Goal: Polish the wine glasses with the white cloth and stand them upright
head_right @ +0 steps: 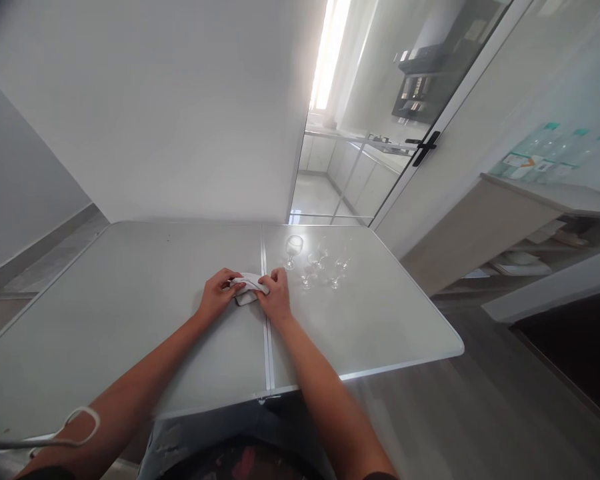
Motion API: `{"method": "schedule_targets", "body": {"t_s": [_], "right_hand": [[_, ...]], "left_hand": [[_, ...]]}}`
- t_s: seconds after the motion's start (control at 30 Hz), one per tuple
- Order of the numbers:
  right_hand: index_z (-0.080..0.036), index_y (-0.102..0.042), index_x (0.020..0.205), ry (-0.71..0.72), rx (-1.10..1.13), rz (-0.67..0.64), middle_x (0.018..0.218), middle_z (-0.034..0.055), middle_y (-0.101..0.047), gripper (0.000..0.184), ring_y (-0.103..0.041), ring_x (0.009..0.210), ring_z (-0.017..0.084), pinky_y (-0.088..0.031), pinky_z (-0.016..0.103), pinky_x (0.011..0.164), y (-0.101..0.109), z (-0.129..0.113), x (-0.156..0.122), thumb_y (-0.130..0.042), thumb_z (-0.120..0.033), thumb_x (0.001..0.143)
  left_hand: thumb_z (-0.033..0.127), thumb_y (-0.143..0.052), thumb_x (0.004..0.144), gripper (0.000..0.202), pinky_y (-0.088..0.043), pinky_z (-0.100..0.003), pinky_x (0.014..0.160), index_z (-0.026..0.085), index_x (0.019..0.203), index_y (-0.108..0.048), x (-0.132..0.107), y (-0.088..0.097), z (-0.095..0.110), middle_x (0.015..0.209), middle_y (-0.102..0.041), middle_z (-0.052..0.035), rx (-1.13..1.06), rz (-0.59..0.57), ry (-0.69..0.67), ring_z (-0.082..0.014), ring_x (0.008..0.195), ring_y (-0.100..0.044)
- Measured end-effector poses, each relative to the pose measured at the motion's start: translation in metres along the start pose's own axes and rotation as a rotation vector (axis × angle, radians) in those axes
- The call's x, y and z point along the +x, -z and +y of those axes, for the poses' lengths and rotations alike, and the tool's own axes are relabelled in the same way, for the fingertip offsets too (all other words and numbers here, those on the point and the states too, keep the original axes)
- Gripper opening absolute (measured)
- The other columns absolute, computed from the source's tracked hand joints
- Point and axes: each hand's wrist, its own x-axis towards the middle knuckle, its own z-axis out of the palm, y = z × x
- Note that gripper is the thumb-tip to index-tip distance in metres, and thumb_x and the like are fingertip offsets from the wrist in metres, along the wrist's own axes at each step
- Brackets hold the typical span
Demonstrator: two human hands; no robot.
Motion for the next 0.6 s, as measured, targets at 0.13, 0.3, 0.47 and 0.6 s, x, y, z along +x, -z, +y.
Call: {"method": "schedule_targets", "body": {"t_s": [0.13,0.3,0.47,0.6], "right_hand": [[-0.023,-0.062,0.081,0.036,0.101,-0.170,0.104,0.0061,-0.062,0.006,-0.054,0.095,0.024,-0.044,0.037,0.086,0.0003,-0.0027,-0.0012,-0.066,-0.019,0.078],[-0.024,-0.059,0.092,-0.138,0.364,-0.283,0.066,-0.0062,-0.056,0.016,-0.042,0.060,0.014,-0.034,0.025,0.060,0.0005,-0.0027,-0.0001,-0.057,-0.018,0.077],[-0.024,-0.068,0.103,-0.207,0.497,-0.269,0.075,-0.0043,-0.065,0.034,-0.047,0.062,0.014,-0.036,0.025,0.060,0.0021,-0.0026,0.0025,-0.056,-0.017,0.072],[-0.024,-0.073,0.108,-0.176,0.515,-0.265,0.087,-0.0012,-0.070,0.042,-0.058,0.075,0.017,-0.045,0.027,0.072,0.0013,-0.0024,0.0032,-0.054,-0.015,0.071]], "left_hand": [[0.035,-0.067,0.087,0.015,-0.047,-0.034,0.084,0.023,0.091,-0.072,0.0005,0.0008,-0.0010,0.097,-0.058,-0.0055,0.136,0.028,-0.118,-0.0204,0.090,-0.056],[0.038,-0.063,0.089,0.017,-0.047,-0.031,0.075,0.022,0.093,-0.067,0.0009,-0.0019,-0.0037,0.095,-0.064,-0.0046,0.077,-0.070,-0.024,-0.0200,0.087,-0.059],[0.040,-0.064,0.088,0.019,-0.046,-0.029,0.070,0.022,0.092,-0.067,0.0008,-0.0038,-0.0046,0.093,-0.064,-0.0044,0.037,-0.064,0.002,-0.0190,0.083,-0.058],[0.040,-0.061,0.090,0.019,-0.046,-0.028,0.069,0.022,0.093,-0.066,0.0007,-0.0028,-0.0048,0.094,-0.063,-0.0041,0.068,-0.082,0.010,-0.0182,0.083,-0.057]]}}
